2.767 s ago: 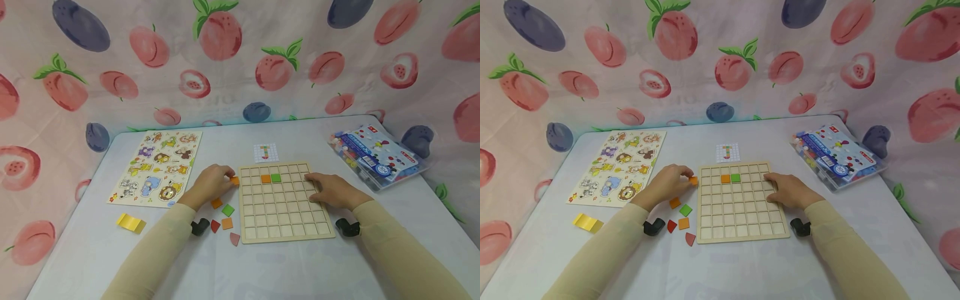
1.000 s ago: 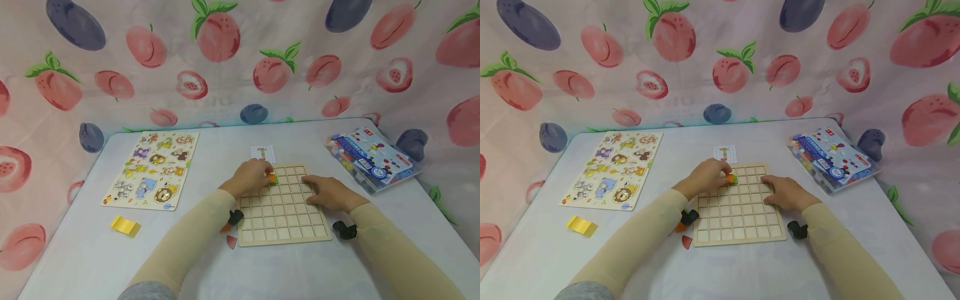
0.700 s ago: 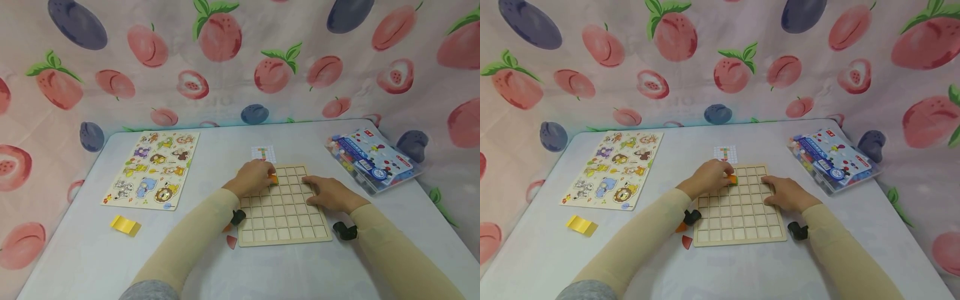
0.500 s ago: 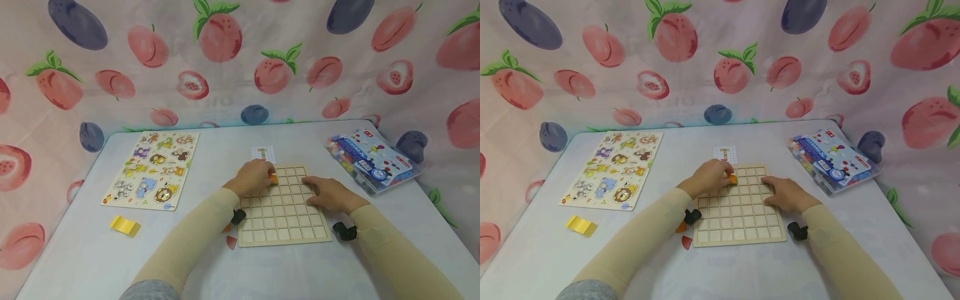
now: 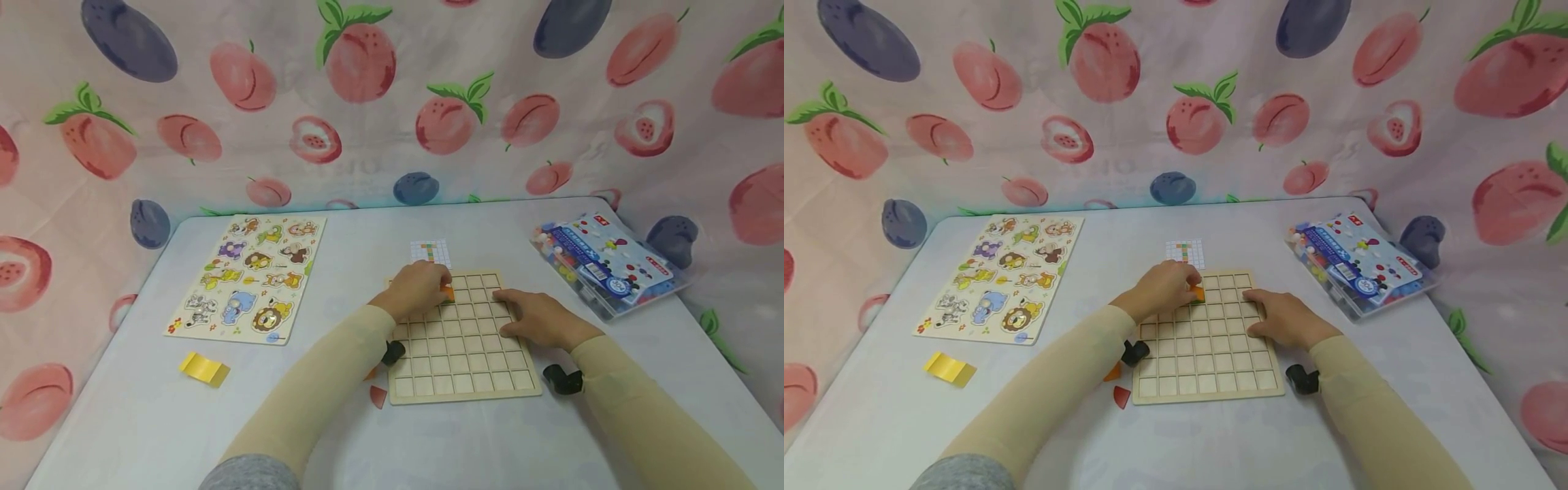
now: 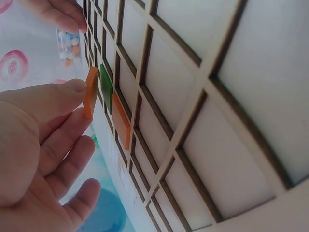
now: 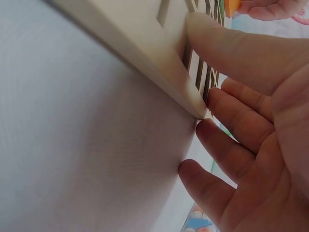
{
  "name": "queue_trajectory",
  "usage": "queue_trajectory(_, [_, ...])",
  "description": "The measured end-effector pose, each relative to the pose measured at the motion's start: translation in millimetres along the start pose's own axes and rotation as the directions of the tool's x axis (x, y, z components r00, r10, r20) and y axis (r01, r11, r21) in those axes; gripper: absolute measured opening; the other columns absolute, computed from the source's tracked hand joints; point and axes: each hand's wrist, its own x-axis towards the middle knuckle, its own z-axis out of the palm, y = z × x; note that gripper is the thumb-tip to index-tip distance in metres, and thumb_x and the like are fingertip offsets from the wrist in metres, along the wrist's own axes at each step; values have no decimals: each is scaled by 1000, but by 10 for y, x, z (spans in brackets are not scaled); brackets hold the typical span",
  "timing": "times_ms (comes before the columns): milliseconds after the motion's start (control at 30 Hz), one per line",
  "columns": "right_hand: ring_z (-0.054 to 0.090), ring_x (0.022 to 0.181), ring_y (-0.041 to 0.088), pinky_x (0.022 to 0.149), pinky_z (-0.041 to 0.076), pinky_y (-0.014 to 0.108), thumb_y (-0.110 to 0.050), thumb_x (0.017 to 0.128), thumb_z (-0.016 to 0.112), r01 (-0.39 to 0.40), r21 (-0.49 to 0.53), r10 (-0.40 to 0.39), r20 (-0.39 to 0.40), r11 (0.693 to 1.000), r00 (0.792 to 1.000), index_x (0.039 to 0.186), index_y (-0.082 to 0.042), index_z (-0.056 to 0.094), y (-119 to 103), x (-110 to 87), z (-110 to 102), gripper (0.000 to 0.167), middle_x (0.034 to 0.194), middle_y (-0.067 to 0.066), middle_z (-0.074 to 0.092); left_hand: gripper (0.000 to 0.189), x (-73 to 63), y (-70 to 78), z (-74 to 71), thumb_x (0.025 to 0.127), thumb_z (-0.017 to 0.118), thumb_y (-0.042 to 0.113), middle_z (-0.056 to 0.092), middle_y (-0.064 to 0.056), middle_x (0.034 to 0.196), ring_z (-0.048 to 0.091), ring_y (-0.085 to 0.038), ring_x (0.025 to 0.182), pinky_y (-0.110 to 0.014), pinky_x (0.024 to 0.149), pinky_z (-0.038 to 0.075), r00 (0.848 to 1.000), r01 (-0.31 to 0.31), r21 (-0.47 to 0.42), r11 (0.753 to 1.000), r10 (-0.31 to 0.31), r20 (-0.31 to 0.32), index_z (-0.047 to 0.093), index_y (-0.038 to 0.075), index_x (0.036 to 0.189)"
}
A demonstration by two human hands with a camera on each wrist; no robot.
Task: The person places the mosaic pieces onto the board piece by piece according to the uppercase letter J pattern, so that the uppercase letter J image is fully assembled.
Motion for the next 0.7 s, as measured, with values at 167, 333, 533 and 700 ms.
queue_trajectory(167, [33, 139, 49, 109, 28, 63, -25, 91, 74, -4, 6, 4, 0, 1000, 1000, 152, -4, 39, -9, -5, 0, 74, 151, 28, 39, 28, 26, 6, 20, 97, 67, 23, 69, 2, 110, 60, -17, 103, -31, 87, 49, 1000, 5, -7, 1000, -4, 14, 69, 12, 123])
queue_trajectory(333, [35, 137, 50, 108, 30, 63, -25, 90, 75, 10, 2, -10, -9, 1000, 1000, 151, -3, 40, 1, -17, 3, 74, 149, 29, 41, 29, 43, 18, 36, 97, 67, 23, 69, 2, 112, 61, -17, 104, -31, 88, 49, 1000, 7, 0, 1000, -7, 26, 69, 13, 124])
queue_trajectory(533, [35, 138, 49, 109, 29, 63, -24, 90, 74, 27, 9, -26, -20, 1000, 999, 151, -2, 41, 23, -11, 5, 73, 150, 28, 41, 30, 53, 40, 45, 98, 67, 24, 69, 2, 113, 60, -17, 107, -32, 93, 48, 1000, 11, -13, 1000, -11, 27, 69, 13, 125])
queue_trajectory(700, [34, 139, 49, 109, 28, 63, -23, 91, 74, 18, 7, -18, -15, 1000, 1000, 152, -3, 40, 28, -9, 6, 72, 151, 27, 39, 31, 63, 56, 65, 98, 66, 25, 69, 2, 116, 63, -16, 109, -33, 101, 45, 999, 21, -43, 999, -20, 32, 68, 12, 126])
